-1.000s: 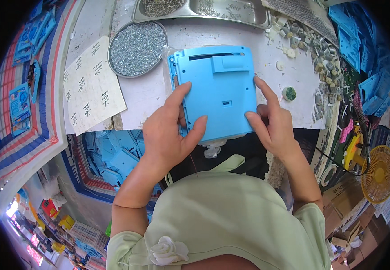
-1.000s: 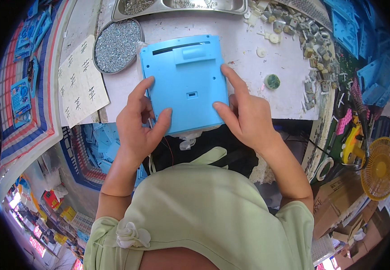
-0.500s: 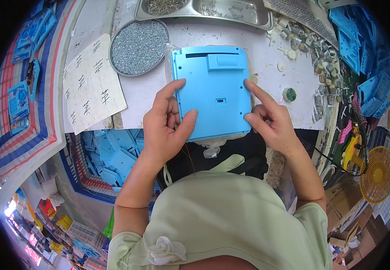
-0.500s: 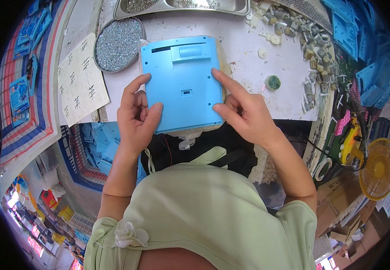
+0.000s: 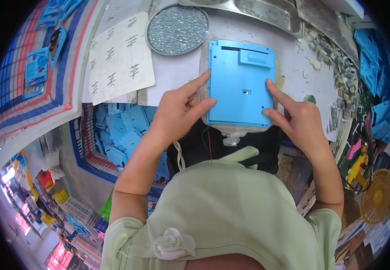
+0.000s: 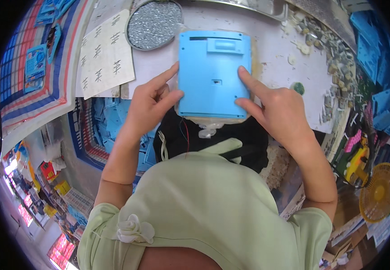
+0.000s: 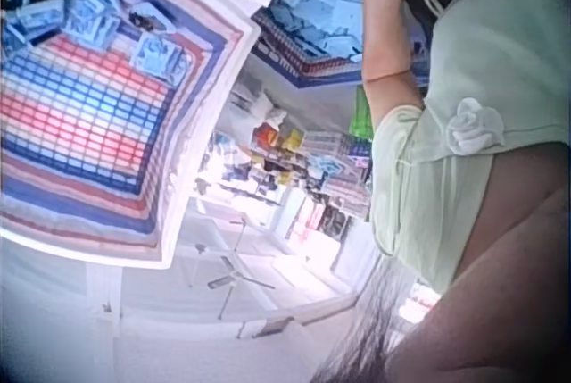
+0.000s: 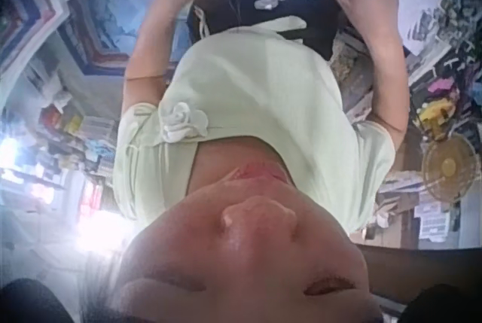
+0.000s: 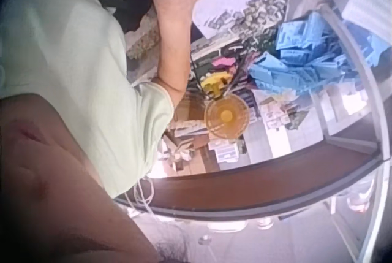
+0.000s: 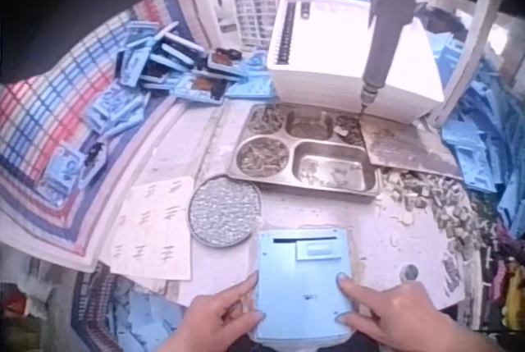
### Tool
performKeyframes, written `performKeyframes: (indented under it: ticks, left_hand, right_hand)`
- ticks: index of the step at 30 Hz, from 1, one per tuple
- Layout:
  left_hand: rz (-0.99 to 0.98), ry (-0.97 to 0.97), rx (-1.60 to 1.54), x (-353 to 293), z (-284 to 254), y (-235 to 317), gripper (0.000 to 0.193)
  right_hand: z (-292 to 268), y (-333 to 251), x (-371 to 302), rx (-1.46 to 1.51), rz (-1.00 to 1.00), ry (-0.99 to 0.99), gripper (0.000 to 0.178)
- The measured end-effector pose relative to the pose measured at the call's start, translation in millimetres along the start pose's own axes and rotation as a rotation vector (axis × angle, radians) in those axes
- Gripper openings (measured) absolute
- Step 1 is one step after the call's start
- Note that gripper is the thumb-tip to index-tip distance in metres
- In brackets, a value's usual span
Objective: Assembling and soldering components inside a blue electronic device housing.
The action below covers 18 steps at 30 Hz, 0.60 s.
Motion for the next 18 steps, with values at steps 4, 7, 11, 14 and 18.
performKeyframes:
  ticks: [4,7,11,14,18]
  left_hand:
    - [0.161,0.321,0.071,34.1,-60.7,17.1,0.032]
    - [0.541,0.770,0.620,52.1,-82.6,63.0,0.018]
    - [0.353,0.518,0.702,89.9,-77.1,42.2,0.012]
    - [0.353,0.536,0.553,88.7,-85.6,38.0,0.011]
    - [0.399,0.611,0.563,93.7,-85.1,44.1,0.011]
  right_hand:
    - [-7.7,-10.7,9.3,-0.088,-0.043,-0.069,0.054]
    - [-17.0,-26.9,20.2,-0.159,-0.150,-0.058,0.049]
    - [-37.3,-45.0,55.5,-0.220,-0.362,-0.100,0.030]
    - [-49.4,-49.3,113.1,-0.151,-0.473,0.056,0.016]
    - [3.1,-67.8,211.5,-0.357,-0.674,0.258,0.009]
Point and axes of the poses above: each hand's wrist, its own x-axis towards the middle knuckle, its own z-axis out of the palm, y = z × x, the point moved 10 cm from there along x, towards the middle knuckle, and after that the axes turned 13 degrees about -z, right-handed, at the moved point
